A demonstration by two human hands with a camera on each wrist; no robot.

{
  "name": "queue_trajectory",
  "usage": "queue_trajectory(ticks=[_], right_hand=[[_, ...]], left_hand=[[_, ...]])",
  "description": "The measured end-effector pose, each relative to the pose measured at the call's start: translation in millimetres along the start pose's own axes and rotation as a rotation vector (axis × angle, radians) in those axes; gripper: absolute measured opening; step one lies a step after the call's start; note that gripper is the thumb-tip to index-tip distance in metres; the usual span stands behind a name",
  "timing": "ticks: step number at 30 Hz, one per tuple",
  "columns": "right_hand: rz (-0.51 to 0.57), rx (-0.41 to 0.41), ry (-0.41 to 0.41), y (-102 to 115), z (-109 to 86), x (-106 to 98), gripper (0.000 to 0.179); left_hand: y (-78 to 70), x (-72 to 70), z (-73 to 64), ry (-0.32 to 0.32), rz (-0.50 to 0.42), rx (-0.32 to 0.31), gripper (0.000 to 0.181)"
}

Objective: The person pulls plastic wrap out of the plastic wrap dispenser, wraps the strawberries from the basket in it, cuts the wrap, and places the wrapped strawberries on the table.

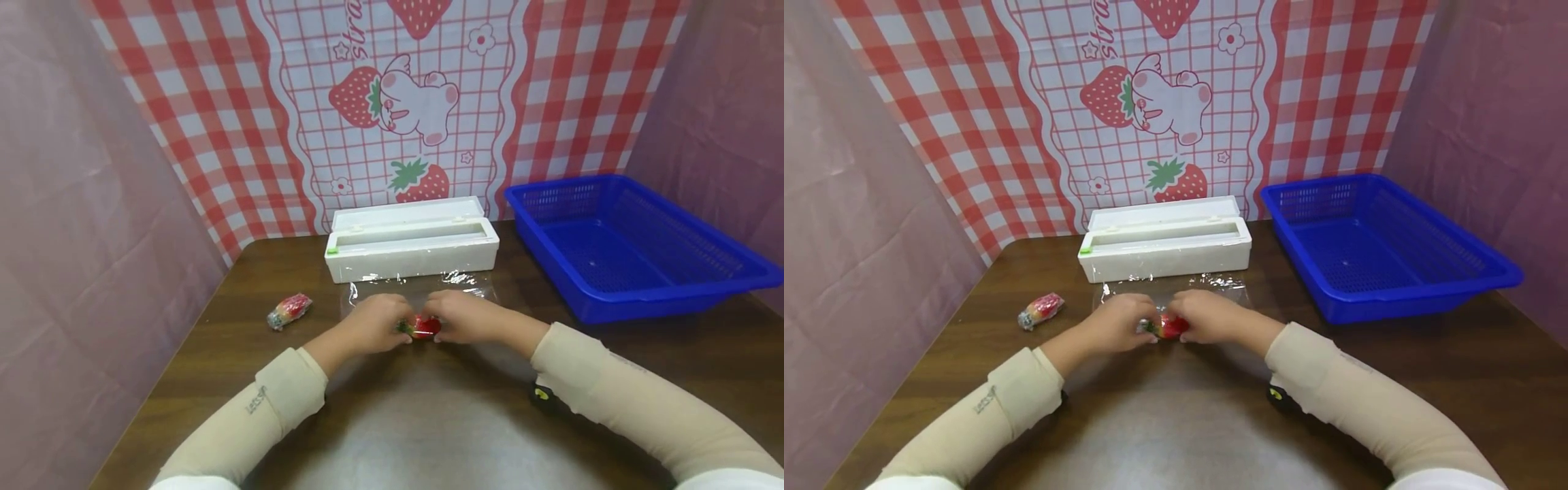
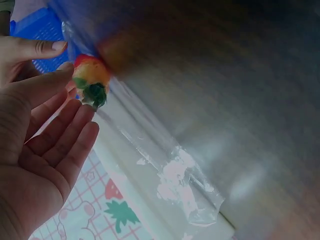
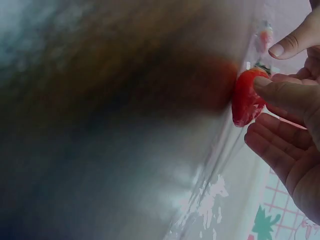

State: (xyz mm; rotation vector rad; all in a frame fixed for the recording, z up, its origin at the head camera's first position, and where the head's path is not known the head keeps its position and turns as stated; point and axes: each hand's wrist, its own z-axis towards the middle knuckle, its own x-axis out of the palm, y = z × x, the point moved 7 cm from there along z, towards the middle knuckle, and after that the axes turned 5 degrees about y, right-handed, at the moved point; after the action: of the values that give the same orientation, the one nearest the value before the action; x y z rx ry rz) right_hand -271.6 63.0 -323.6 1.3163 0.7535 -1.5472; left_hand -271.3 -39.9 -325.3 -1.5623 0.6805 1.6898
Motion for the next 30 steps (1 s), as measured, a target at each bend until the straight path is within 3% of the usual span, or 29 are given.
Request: queue_trajectory(ticks=[4,9,15,23,30], right_hand=[[-0.005,0.062,0.042,-5,5.1,6,0.036],[-0.028,0.101,0.059,-10,10.5,8,0.036],[0.084,0.121,0.079,-22,12.0,9,0.025],[0.361,0.242,0.127,-47,13.1,8,0.020],[0.352,0.271,0.163,-59,17.6,14,0.008]], left_hand=[[1.2,3.5,4.1,0.037,0.035,-0.030,0.018],[5.4,3.2,11.0,0.006,0.034,-0.034,0.015],[19.3,8.3,17.9,-0.006,-0.100,-0.019,0.012],[45.3,12.1,24.6,0.058,-0.370,-0.118,0.011],[57.7,18.3,33.9,0.142,-0.383,-0.194,0.014]])
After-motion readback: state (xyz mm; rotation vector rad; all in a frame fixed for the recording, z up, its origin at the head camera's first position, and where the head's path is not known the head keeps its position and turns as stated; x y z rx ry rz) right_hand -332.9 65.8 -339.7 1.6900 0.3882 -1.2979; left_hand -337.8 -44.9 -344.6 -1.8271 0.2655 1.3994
